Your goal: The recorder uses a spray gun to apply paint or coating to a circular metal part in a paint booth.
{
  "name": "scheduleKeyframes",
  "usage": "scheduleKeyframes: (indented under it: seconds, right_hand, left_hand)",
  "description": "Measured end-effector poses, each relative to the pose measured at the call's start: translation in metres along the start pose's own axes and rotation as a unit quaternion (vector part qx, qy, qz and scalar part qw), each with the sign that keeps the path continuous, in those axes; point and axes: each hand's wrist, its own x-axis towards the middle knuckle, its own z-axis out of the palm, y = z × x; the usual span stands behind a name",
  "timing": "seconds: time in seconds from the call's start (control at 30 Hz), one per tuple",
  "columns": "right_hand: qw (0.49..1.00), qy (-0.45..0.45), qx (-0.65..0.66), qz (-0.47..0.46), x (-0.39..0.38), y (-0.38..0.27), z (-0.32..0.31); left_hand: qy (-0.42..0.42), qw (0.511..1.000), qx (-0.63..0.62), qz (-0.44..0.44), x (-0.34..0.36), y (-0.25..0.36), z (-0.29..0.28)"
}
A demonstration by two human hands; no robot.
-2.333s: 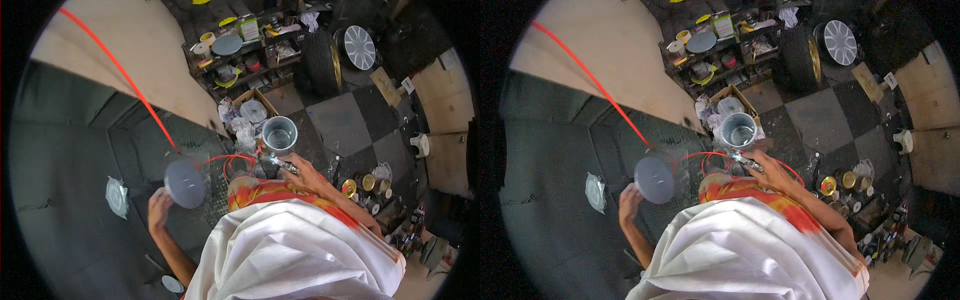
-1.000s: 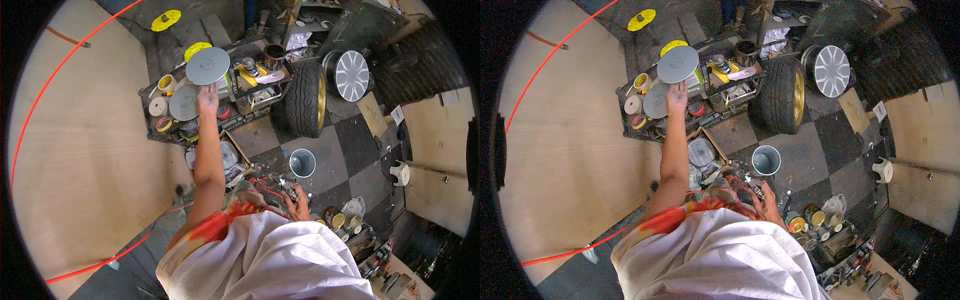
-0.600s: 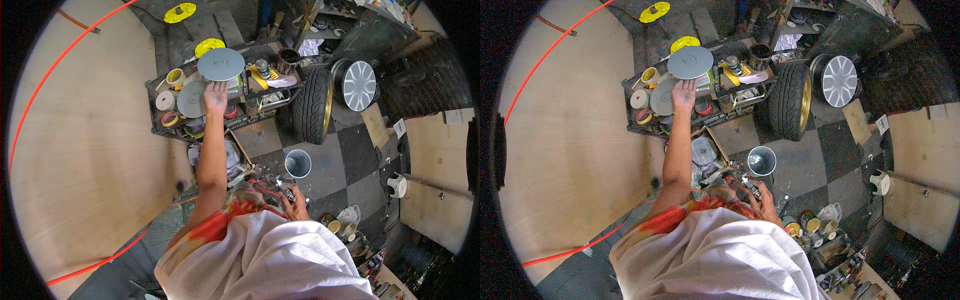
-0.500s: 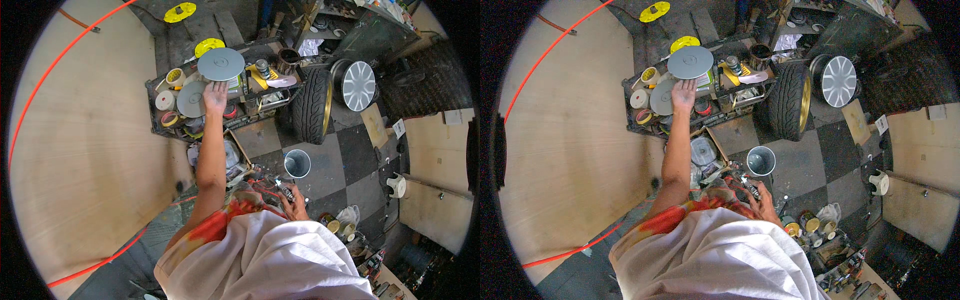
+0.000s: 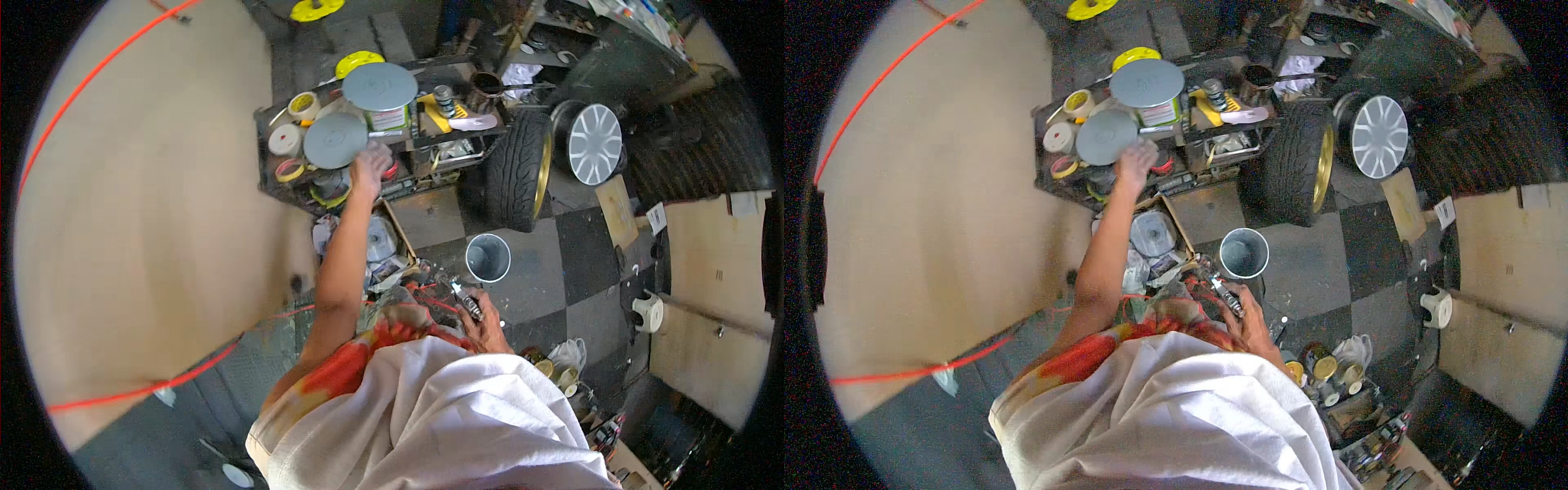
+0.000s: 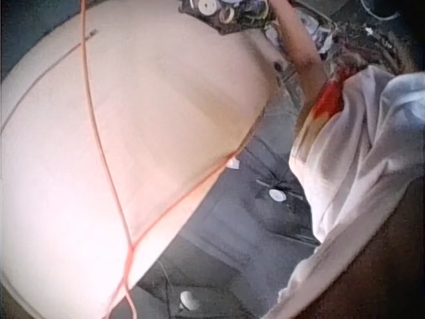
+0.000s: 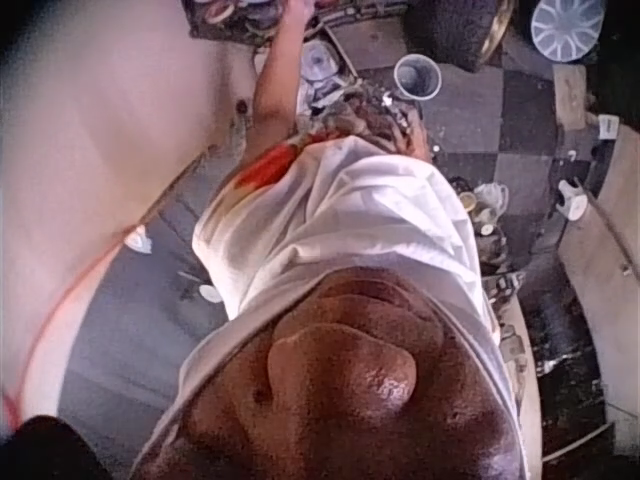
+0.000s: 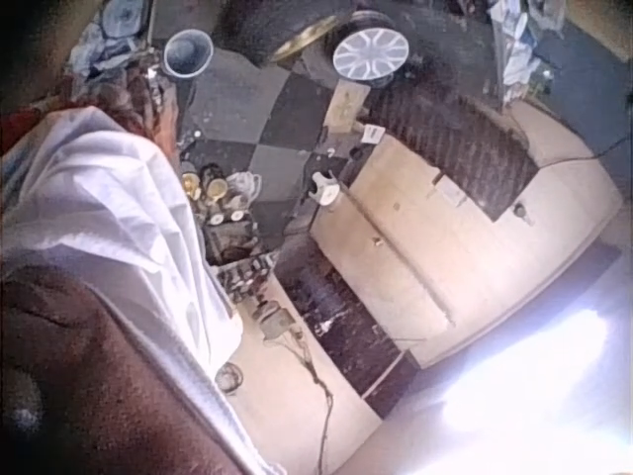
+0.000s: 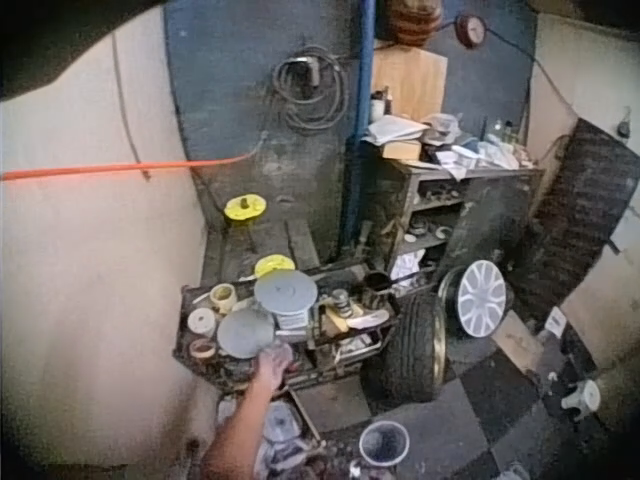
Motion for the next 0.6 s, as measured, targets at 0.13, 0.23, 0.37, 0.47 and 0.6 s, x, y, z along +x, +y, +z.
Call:
scheduleKeyframes:
  seconds: [0.13, 0.23, 0.37, 0.47, 0.6]
  right_hand:
    - [0.993, -0.102, 0.005, -0.051, -0.015, 0.007, 0.008]
    - [0.978, -0.158, -0.016, -0.134, -0.029, 0.009, 0.021]
    - [0.950, -0.221, -0.061, -0.213, -0.058, 0.007, 0.031]
    - [0.909, -0.317, -0.069, -0.260, -0.087, -0.004, 0.055]
    - [0.833, -0.474, -0.105, -0.268, -0.129, -0.056, 0.062]
  left_hand:
    - [-0.034, 0.982, 0.185, -0.023, -0.074, -0.078, -0.130]
    - [0.038, 0.953, 0.301, 0.005, -0.198, -0.142, -0.228]
    - [0.207, 0.803, 0.554, 0.069, -0.389, -0.208, -0.292]
    - [0.151, 0.859, 0.436, -0.222, -0.527, -0.232, -0.330]
    - [0.167, 0.956, 0.103, -0.218, -0.685, -0.257, -0.268]
